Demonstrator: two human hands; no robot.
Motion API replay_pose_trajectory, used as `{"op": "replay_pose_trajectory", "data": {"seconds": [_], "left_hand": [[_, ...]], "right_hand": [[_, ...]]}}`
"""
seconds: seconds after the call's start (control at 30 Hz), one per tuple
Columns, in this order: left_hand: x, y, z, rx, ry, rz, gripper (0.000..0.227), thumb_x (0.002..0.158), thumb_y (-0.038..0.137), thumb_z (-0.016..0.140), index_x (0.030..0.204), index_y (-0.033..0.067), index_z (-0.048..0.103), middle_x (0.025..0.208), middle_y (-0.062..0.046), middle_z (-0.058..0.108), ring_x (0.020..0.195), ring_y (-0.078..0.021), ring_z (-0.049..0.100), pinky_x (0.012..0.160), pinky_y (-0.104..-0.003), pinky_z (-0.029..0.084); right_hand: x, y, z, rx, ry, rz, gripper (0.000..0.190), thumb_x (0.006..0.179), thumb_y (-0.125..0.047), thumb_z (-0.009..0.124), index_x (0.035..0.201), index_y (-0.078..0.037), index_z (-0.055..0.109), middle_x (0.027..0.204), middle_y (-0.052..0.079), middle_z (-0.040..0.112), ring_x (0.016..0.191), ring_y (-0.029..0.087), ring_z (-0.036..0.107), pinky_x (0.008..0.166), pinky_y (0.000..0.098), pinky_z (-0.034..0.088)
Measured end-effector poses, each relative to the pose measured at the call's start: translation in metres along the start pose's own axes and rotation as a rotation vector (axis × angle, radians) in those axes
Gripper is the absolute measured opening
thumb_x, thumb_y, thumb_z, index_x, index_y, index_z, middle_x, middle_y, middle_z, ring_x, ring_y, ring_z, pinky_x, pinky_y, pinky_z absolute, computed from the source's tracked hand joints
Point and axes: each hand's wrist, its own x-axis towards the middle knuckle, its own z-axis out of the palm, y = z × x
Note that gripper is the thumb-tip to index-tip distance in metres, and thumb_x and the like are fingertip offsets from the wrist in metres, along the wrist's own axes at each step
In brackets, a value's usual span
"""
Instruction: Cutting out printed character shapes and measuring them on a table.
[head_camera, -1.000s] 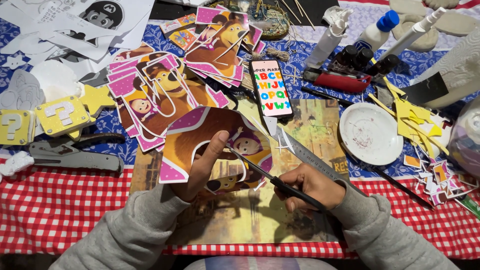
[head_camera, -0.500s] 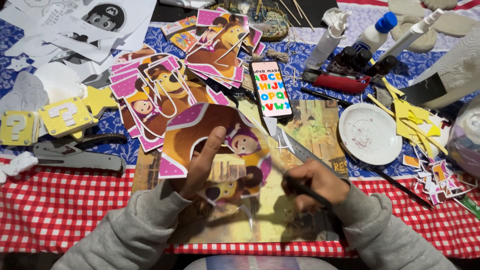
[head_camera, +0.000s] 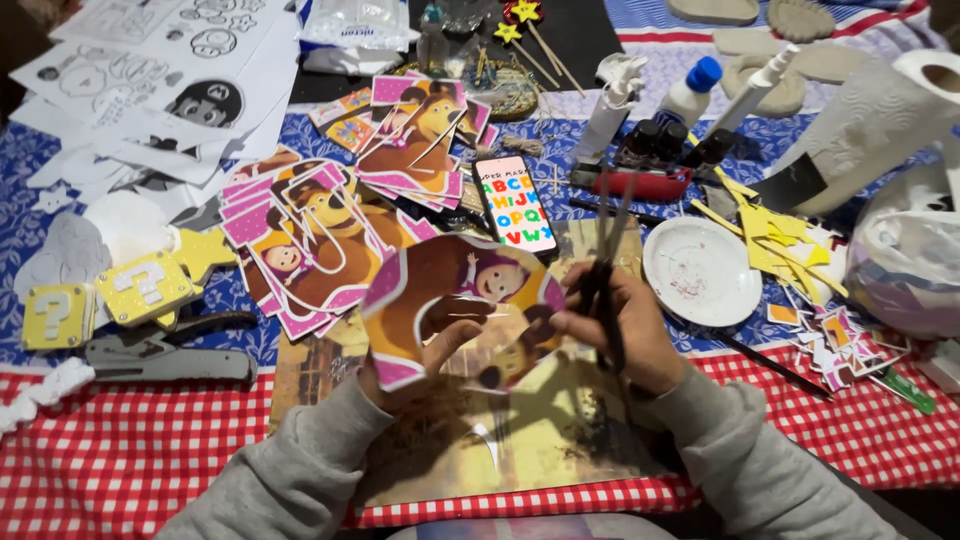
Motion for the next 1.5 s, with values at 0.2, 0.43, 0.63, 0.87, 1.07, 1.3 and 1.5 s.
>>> {"op": "replay_pose_trajectory", "data": {"seconds": [0.2, 0.43, 0.63, 0.87, 1.07, 1.3, 1.5], "left_hand": [[0.015, -0.018, -0.024, -0.598, 0.061, -0.145, 0.045, 0.091, 0.014, 0.075, 0.132, -0.0025, 0.064, 0.119, -0.01, 0.074, 0.107, -0.018, 0.07, 0.096, -0.034, 0.058], [0.014, -0.007, -0.028, -0.695, -0.032, -0.32, 0.045, 0.105, 0.036, 0.049, 0.121, -0.0005, 0.07, 0.103, -0.007, 0.078, 0.087, -0.0133, 0.076, 0.077, -0.029, 0.063], [0.01, -0.022, -0.022, -0.145, 0.098, -0.152, 0.023, 0.101, 0.014, 0.076, 0.098, -0.0084, 0.079, 0.085, -0.008, 0.072, 0.075, -0.0087, 0.06, 0.064, -0.027, 0.05], [0.017, 0.024, -0.022, -0.384, 0.428, -0.081, 0.025, 0.101, 0.012, 0.065, 0.115, -0.0076, 0.071, 0.101, -0.011, 0.078, 0.087, -0.0183, 0.078, 0.075, -0.029, 0.064], [0.014, 0.034, -0.02, -0.417, 0.452, -0.062, 0.024, 0.102, 0.012, 0.064, 0.113, -0.0079, 0.07, 0.102, -0.012, 0.077, 0.089, -0.0194, 0.078, 0.077, -0.03, 0.064], [0.013, 0.032, -0.028, -0.488, 0.531, 0.087, 0.017, 0.104, 0.002, 0.062, 0.119, -0.0056, 0.065, 0.108, -0.012, 0.074, 0.094, -0.0207, 0.075, 0.085, -0.033, 0.062], [0.016, 0.041, -0.033, -0.617, 0.585, 0.189, 0.027, 0.101, -0.005, 0.06, 0.129, -0.0041, 0.058, 0.117, -0.014, 0.072, 0.102, -0.0228, 0.073, 0.094, -0.041, 0.063]], "right_hand": [[0.021, -0.054, -0.044, -0.121, -0.041, -0.1, 0.04, 0.085, -0.005, 0.08, 0.122, -0.004, 0.063, 0.097, 0.002, 0.067, 0.09, 0.01, 0.066, 0.08, 0.0258, 0.055], [0.063, -0.092, -0.031, -0.287, -0.394, -0.134, 0.046, 0.086, -0.006, 0.082, 0.127, -0.003, 0.062, 0.096, 0.001, 0.063, 0.089, 0.009, 0.062, 0.08, 0.0269, 0.053], [0.073, -0.097, -0.012, -0.429, -0.358, -0.365, 0.049, 0.085, -0.002, 0.077, 0.131, -0.001, 0.059, 0.112, 0.001, 0.072, 0.104, 0.01, 0.071, 0.093, 0.0278, 0.059], [0.04, -0.074, -0.042, -0.3, -0.016, -0.196, 0.041, 0.082, -0.004, 0.082, 0.119, 0.001, 0.064, 0.098, 0.005, 0.074, 0.094, 0.013, 0.076, 0.085, 0.0287, 0.061], [-0.005, -0.052, -0.035, -0.265, 0.029, 0.08, 0.036, 0.081, -0.011, 0.081, 0.111, 0.003, 0.069, 0.082, 0.005, 0.076, 0.075, 0.013, 0.072, 0.068, 0.0278, 0.058], [-0.063, -0.031, -0.048, -0.251, 0.042, 0.359, 0.035, 0.079, -0.016, 0.08, 0.108, 0.001, 0.072, 0.074, 0.008, 0.075, 0.061, 0.014, 0.069, 0.056, 0.0274, 0.053], [-0.087, 0.002, -0.047, -0.073, 0.004, 0.365, 0.034, 0.081, -0.014, 0.079, 0.108, 0.002, 0.066, 0.073, 0.006, 0.072, 0.061, 0.012, 0.067, 0.056, 0.0278, 0.055]]}}
